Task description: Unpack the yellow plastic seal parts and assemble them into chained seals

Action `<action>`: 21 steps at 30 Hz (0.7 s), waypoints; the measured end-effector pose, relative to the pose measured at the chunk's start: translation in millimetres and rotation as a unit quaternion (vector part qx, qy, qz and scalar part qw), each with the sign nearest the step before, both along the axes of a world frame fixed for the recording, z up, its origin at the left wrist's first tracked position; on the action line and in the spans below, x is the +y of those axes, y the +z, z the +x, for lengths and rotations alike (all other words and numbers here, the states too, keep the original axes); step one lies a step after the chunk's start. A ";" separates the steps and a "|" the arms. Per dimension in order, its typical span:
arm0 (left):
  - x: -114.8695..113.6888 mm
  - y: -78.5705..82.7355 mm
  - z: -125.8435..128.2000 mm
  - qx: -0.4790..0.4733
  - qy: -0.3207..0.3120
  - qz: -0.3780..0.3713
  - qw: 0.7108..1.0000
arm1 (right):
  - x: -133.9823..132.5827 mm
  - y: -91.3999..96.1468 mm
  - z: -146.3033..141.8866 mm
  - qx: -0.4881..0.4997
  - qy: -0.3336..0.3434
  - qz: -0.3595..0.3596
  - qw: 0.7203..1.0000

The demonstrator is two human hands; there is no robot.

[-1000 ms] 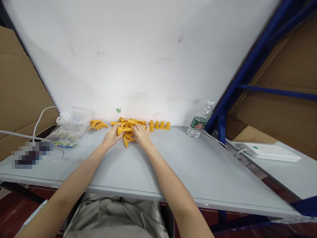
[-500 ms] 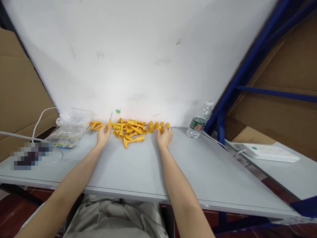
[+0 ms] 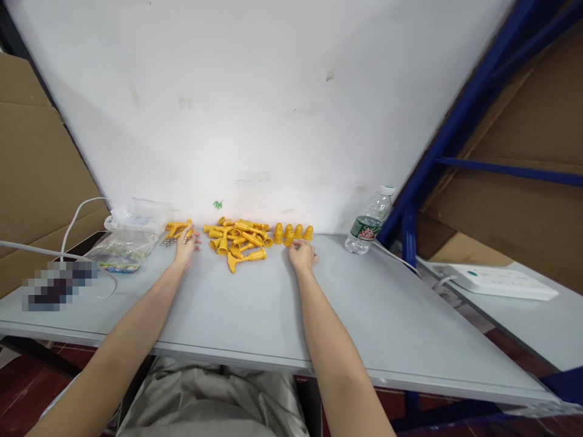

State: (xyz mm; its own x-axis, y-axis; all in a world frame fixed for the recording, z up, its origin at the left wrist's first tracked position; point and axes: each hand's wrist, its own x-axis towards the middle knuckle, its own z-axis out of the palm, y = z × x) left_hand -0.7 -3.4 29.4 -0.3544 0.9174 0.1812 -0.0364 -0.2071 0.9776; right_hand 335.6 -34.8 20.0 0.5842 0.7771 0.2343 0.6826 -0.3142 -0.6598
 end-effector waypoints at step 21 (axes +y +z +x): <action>39.2 16.3 -79.5 0.586 0.010 -0.065 0.808 | 3.5 -8.5 -3.7 -0.084 0.081 -0.033 0.993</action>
